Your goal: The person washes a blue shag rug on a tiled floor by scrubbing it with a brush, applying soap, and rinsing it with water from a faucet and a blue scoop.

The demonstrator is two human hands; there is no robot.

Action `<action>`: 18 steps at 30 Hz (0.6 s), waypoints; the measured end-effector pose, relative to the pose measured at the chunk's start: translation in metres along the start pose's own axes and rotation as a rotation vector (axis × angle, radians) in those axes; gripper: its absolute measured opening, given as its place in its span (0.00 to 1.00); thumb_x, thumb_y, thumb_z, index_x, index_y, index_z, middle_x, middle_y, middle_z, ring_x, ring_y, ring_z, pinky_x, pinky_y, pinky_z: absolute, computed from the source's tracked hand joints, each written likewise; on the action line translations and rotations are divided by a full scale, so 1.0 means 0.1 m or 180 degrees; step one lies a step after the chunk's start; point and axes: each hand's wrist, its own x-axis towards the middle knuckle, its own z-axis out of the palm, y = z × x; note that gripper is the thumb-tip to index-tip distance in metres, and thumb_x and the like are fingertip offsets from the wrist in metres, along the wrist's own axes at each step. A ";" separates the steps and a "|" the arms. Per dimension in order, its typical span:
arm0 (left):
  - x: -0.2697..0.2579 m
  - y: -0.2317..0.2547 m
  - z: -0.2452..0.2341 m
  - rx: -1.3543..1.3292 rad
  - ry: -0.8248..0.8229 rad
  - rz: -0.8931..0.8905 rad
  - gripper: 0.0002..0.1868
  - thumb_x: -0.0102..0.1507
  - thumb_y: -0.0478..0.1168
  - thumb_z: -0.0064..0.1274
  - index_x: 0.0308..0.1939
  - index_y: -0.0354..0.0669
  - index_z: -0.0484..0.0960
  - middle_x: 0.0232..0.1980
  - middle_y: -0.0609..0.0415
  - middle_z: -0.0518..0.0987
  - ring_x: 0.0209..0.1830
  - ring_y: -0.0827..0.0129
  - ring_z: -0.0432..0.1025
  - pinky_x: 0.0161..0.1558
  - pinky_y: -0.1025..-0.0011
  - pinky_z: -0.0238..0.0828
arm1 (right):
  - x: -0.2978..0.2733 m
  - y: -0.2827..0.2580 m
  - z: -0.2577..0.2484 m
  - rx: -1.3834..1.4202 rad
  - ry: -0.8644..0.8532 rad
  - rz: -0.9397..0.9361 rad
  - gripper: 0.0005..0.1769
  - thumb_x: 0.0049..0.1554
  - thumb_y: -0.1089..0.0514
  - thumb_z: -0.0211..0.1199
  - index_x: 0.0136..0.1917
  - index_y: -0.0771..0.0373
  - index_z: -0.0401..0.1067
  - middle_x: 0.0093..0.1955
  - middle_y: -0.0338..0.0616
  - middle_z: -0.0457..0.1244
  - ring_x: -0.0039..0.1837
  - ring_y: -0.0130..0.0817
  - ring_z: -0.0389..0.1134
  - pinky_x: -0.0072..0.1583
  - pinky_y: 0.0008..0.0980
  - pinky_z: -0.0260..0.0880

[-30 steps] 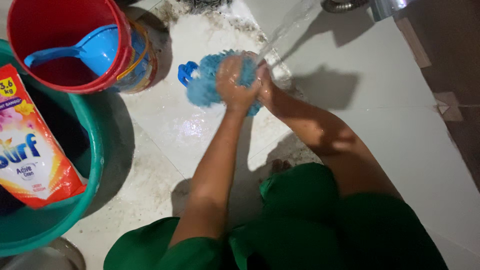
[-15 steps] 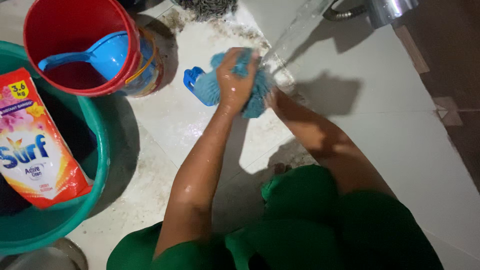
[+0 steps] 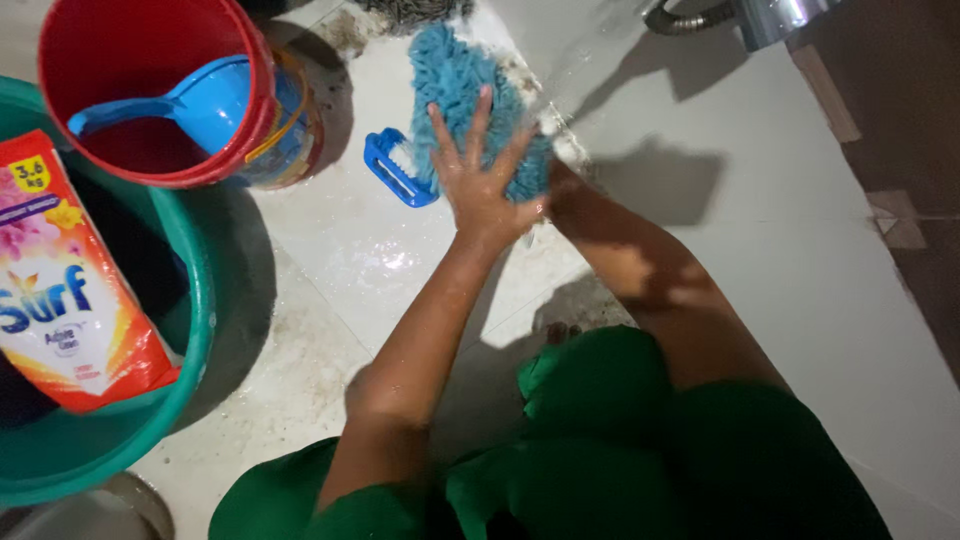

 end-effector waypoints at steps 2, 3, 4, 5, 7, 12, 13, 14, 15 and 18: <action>0.03 -0.07 0.08 -0.0093 -0.0026 -0.0118 0.26 0.52 0.57 0.68 0.52 0.61 0.84 0.70 0.51 0.69 0.74 0.38 0.54 0.72 0.32 0.47 | -0.14 0.07 -0.08 -0.0285 -0.0147 -0.0036 0.35 0.63 0.35 0.58 0.79 0.45 0.59 0.81 0.36 0.54 0.83 0.42 0.52 0.80 0.58 0.55; 0.05 -0.11 0.11 -0.0135 -0.0046 -0.0178 0.22 0.57 0.57 0.68 0.52 0.60 0.83 0.69 0.54 0.70 0.75 0.44 0.58 0.76 0.35 0.51 | -0.16 0.09 -0.17 -0.0273 -0.0203 -0.0119 0.33 0.63 0.36 0.59 0.77 0.47 0.63 0.79 0.38 0.57 0.80 0.42 0.55 0.77 0.57 0.58; 0.09 -0.14 0.14 -0.0171 -0.0111 -0.0234 0.21 0.57 0.54 0.66 0.52 0.58 0.83 0.66 0.52 0.71 0.72 0.45 0.62 0.76 0.37 0.53 | -0.17 0.11 -0.24 -0.0252 -0.0040 -0.0070 0.33 0.63 0.36 0.60 0.77 0.48 0.62 0.79 0.40 0.57 0.79 0.42 0.56 0.76 0.56 0.59; 0.14 -0.17 0.15 -0.0206 -0.0177 -0.0290 0.21 0.57 0.52 0.65 0.52 0.56 0.83 0.63 0.49 0.73 0.69 0.46 0.66 0.76 0.39 0.56 | -0.21 0.10 -0.28 -0.0300 0.0325 0.0069 0.34 0.63 0.37 0.60 0.77 0.50 0.62 0.78 0.41 0.57 0.77 0.42 0.57 0.75 0.55 0.60; 0.21 -0.23 0.15 -0.0320 -0.0210 -0.0397 0.19 0.58 0.47 0.62 0.52 0.51 0.82 0.60 0.44 0.74 0.64 0.45 0.70 0.70 0.46 0.62 | -0.31 0.08 -0.28 -0.0489 0.1184 0.0403 0.34 0.63 0.38 0.62 0.76 0.53 0.61 0.77 0.44 0.57 0.75 0.43 0.58 0.72 0.52 0.63; 0.11 -0.67 0.30 -0.0898 -0.0248 -0.1223 0.08 0.67 0.41 0.53 0.48 0.44 0.78 0.50 0.40 0.76 0.49 0.43 0.75 0.49 0.54 0.72 | -0.24 -0.09 -0.02 -0.2446 0.2645 0.1506 0.37 0.63 0.40 0.66 0.74 0.60 0.58 0.74 0.53 0.57 0.69 0.44 0.63 0.65 0.45 0.68; 0.01 -0.83 0.38 -0.0892 -0.0241 -0.1257 0.07 0.69 0.41 0.52 0.47 0.43 0.77 0.49 0.41 0.76 0.49 0.44 0.74 0.50 0.54 0.71 | -0.18 -0.17 0.09 -0.3009 0.2694 0.1786 0.37 0.63 0.40 0.66 0.74 0.62 0.58 0.74 0.54 0.57 0.68 0.44 0.64 0.64 0.43 0.69; -0.12 -1.01 0.45 -0.0868 -0.0229 -0.1287 0.07 0.70 0.41 0.52 0.47 0.42 0.77 0.48 0.41 0.75 0.50 0.45 0.74 0.52 0.53 0.70 | -0.10 -0.24 0.23 -0.3475 0.2652 0.2042 0.38 0.62 0.40 0.67 0.74 0.63 0.57 0.73 0.56 0.57 0.67 0.44 0.65 0.62 0.42 0.71; -0.26 -1.20 0.54 -0.0844 -0.0216 -0.1318 0.07 0.72 0.41 0.51 0.47 0.41 0.76 0.48 0.41 0.75 0.51 0.46 0.73 0.54 0.53 0.70 | 0.00 -0.32 0.37 -0.4180 0.2312 0.2199 0.39 0.62 0.41 0.68 0.73 0.65 0.57 0.73 0.57 0.57 0.65 0.45 0.66 0.61 0.40 0.72; -0.52 -1.66 0.84 -0.1713 -0.0253 -0.1764 0.18 0.64 0.41 0.58 0.52 0.34 0.70 0.50 0.44 0.73 0.54 0.53 0.70 0.60 0.58 0.69 | 0.19 -0.47 0.82 -0.6042 0.1091 0.2498 0.32 0.61 0.43 0.68 0.69 0.63 0.65 0.66 0.56 0.64 0.59 0.46 0.71 0.57 0.41 0.74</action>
